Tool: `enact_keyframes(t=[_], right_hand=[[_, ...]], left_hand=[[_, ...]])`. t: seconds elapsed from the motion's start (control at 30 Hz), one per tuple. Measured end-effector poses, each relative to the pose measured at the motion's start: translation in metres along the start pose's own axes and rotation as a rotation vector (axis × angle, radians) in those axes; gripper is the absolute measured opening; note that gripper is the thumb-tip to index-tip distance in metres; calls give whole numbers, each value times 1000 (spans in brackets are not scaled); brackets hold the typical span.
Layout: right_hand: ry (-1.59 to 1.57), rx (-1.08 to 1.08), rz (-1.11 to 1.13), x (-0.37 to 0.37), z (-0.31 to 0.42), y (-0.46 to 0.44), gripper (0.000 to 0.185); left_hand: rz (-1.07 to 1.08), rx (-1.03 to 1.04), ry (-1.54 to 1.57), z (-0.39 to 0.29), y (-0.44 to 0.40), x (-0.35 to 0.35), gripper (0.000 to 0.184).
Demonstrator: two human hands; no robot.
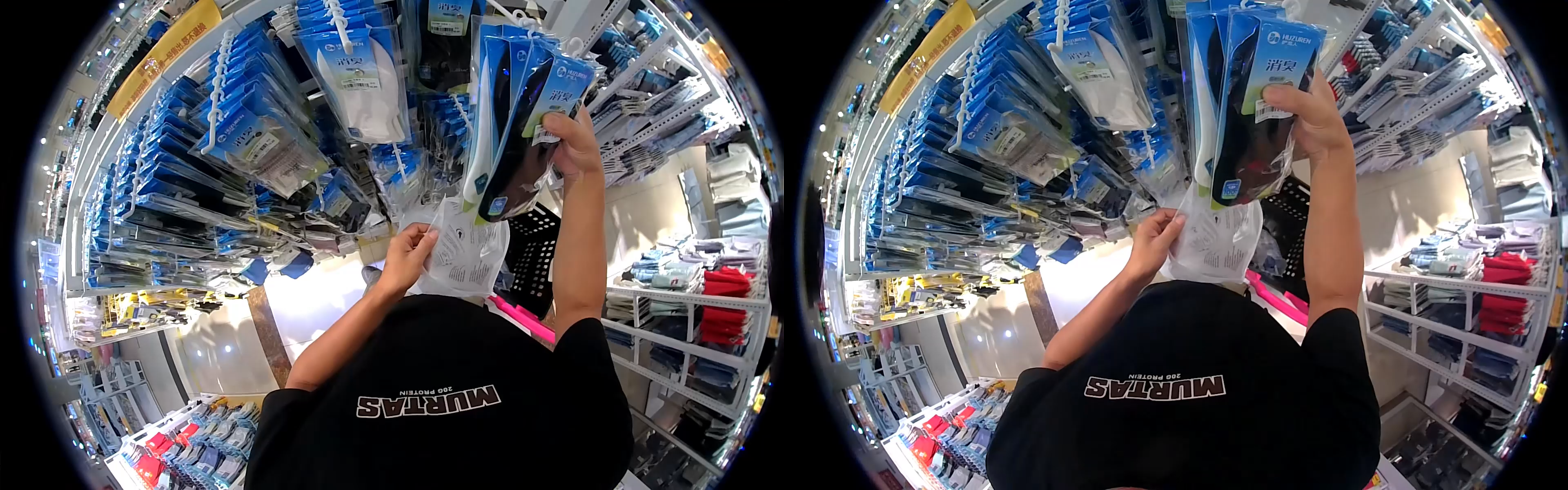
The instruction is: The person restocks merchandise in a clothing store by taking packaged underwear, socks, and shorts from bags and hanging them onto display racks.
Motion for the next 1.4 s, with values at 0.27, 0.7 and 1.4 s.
enact_keyframes(t=[0.27, 0.7, 1.4], right_hand=[[40, 69, -49, -28, 1, 1, 64], [323, 53, -9, -19, 49, 0, 70], [-4, -21, -697, -12, -126, 157, 70]], left_hand=[[-33, -9, -7, 11, -2, -10, 25], [-15, -22, 27, 23, -4, -13, 27], [-26, -33, 140, 16, -13, 15, 24]])
Point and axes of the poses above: each hand's wrist, its own y-axis away from the middle knuckle, its own x-axis out of the palm, z = x × y, the point moved 9 cm from there along -y, towards the middle knuckle, and after that the axes turned 3 degrees about y, right-handed, at the moved point
